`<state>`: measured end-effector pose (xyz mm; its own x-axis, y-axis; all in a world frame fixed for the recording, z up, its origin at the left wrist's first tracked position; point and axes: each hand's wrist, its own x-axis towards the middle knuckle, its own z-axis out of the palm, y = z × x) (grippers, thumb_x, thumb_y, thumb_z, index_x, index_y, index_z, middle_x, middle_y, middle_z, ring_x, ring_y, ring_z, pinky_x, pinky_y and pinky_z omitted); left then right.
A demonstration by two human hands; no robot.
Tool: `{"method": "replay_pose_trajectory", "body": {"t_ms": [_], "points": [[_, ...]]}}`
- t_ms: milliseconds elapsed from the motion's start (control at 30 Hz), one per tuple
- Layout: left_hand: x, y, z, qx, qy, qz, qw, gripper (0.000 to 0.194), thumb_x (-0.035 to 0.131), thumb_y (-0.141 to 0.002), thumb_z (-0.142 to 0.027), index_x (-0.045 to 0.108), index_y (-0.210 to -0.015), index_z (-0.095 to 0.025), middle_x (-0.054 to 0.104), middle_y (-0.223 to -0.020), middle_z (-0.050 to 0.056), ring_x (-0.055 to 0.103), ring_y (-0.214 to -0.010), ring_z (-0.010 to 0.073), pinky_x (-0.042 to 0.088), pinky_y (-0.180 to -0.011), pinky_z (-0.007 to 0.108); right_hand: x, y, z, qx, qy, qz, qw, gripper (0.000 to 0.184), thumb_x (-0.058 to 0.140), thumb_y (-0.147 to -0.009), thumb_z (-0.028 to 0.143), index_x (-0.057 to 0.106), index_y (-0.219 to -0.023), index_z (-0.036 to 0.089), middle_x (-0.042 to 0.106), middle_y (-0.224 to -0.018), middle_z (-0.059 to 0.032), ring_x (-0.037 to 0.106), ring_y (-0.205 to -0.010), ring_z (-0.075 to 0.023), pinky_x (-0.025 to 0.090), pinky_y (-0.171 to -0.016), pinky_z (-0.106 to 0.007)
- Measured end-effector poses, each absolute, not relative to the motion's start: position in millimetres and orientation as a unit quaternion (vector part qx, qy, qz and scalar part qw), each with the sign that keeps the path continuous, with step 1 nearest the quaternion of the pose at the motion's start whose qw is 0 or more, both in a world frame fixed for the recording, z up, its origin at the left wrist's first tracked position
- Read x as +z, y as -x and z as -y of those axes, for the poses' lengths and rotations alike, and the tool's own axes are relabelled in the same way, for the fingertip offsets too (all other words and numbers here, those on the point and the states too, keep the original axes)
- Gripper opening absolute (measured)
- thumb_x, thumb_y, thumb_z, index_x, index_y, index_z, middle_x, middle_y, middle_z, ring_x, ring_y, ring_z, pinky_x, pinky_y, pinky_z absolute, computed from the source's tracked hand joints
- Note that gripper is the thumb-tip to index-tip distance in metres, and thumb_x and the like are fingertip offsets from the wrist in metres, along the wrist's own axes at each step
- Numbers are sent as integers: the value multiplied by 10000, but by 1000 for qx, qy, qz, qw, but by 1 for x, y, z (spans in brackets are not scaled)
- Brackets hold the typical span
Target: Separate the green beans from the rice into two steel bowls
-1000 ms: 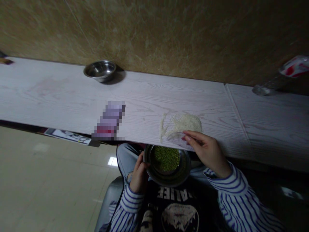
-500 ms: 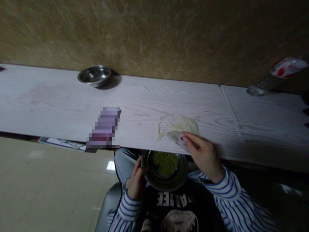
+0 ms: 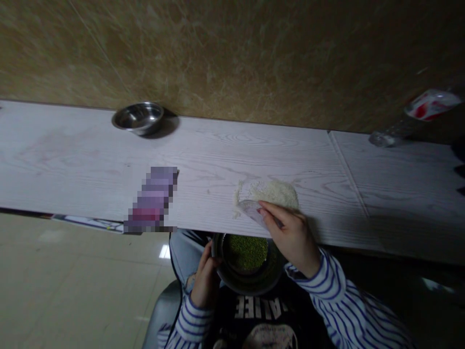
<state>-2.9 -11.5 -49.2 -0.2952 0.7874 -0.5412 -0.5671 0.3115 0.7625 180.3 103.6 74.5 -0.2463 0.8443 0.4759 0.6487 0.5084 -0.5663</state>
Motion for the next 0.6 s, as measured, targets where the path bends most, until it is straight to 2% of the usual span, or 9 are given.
{"method": "replay_pose_trajectory", "body": {"t_ms": [200,467,600], "points": [[-49,2,8,583,-86,-549,593,509,702,-692,-308,736,-1195,-236,737,-1266,77,558,-1326,373,422,-1100,484,76,-204,-115,125,546,730,391,248,632,-939,210,825,-1079,139,832,-998,-122,818,-850,-283,677,-749,-364],[-39,2,3,574,-84,-560,591,518,729,-638,-318,753,-1149,-236,739,-1264,80,561,-1314,383,405,-1114,495,76,-163,-124,145,493,773,371,297,591,-946,162,812,-1143,158,835,-990,-116,815,-793,-255,673,-744,-348],[-35,3,0,576,-69,-557,594,516,751,-597,-320,768,-1106,-236,757,-1218,84,560,-1315,391,402,-1121,504,72,-180,-126,152,526,749,373,300,584,-946,187,810,-1141,153,829,-1040,-121,816,-858,-270,671,-778,-363]]}}
